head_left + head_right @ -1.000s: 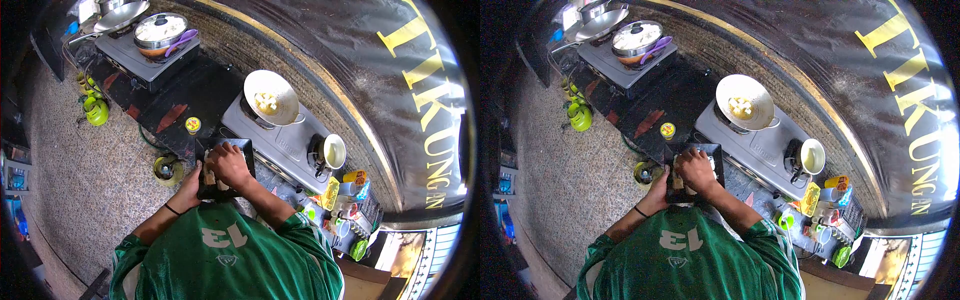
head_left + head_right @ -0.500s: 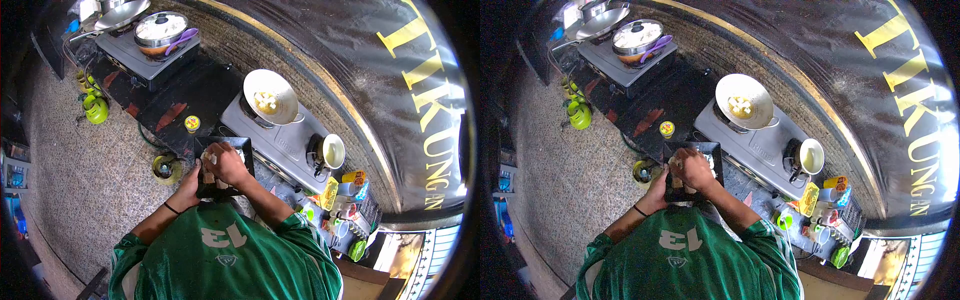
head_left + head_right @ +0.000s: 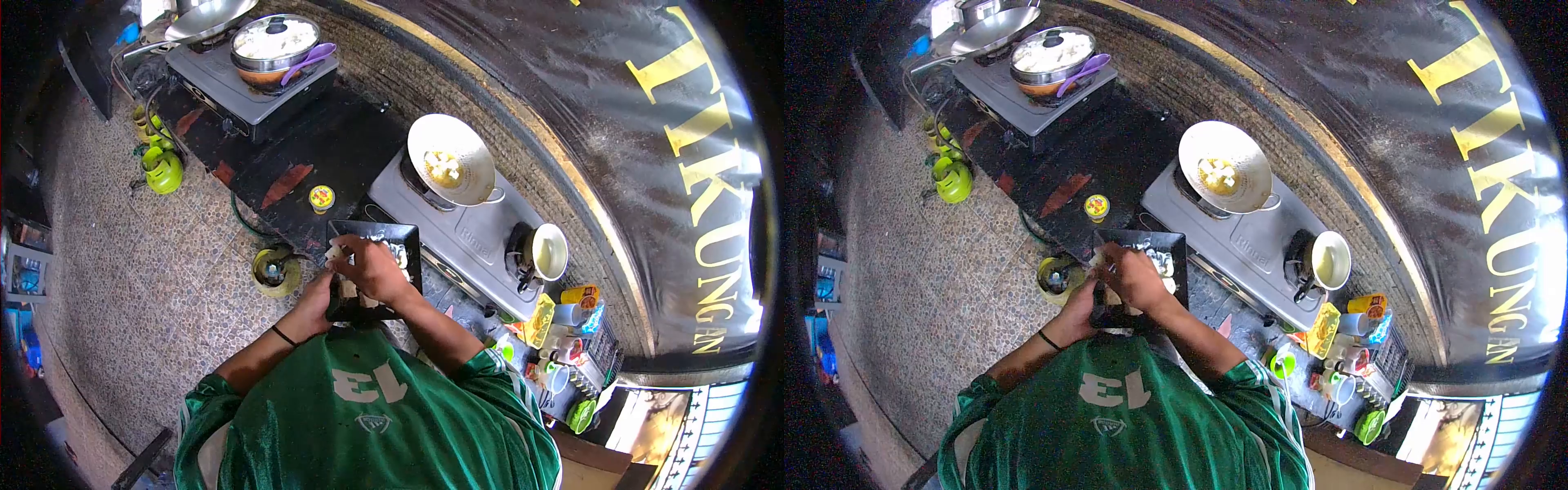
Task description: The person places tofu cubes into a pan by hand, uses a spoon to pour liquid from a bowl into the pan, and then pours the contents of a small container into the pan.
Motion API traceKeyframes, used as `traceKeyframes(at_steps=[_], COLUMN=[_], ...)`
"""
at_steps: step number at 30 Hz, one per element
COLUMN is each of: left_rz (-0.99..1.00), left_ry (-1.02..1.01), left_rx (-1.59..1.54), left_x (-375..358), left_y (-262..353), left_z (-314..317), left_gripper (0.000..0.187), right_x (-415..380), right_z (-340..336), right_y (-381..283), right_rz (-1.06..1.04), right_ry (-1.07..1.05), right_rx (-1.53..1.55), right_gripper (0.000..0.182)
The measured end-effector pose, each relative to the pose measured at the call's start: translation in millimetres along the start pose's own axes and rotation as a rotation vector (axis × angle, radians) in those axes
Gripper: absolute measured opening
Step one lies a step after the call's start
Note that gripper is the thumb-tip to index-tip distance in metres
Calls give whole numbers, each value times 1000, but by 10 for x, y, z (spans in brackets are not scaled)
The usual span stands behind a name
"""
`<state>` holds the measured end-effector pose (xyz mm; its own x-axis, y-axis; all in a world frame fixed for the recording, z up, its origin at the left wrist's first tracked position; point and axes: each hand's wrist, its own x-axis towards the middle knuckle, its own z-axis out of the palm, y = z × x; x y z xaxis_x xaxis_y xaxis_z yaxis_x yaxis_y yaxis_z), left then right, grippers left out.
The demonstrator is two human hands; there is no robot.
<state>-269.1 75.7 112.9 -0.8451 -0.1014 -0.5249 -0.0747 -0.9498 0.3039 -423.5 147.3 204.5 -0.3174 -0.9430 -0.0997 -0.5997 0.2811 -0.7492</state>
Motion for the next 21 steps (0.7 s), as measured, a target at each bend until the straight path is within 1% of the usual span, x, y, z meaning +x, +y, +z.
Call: traceKeyframes(at_steps=[2,3,6,8,12,15,18,21], left_rz=[6,13,11,12,8,43,75,46], left_ry=[-6,-13,-2,14,38,67,26,19], left_rx=[5,11,33,36,57,63,34,46], left_x=[47,61,82,90,8,-102,20,27], left_y=[-14,-10,-7,-3,90,188,144,166], left_z=[-48,-53,-73,-85,64,251,121,89], left_gripper=[59,59,58,57,53,50,49,51], right_x=[10,10,10,14,23,40,52,42], right_z=[42,33,14,30,24,24,-6,-71], right_y=[39,8,-69,-54,7,52,45,-26], right_rz=[9,8,66,-27,-15,-32,-33,-21], right_ry=[23,23,4,91,121,110,88,102], right_rx=[-69,-70,-129,-57,-54,38,60,24], right_gripper=[46,46,44,32,30,29,30,33])
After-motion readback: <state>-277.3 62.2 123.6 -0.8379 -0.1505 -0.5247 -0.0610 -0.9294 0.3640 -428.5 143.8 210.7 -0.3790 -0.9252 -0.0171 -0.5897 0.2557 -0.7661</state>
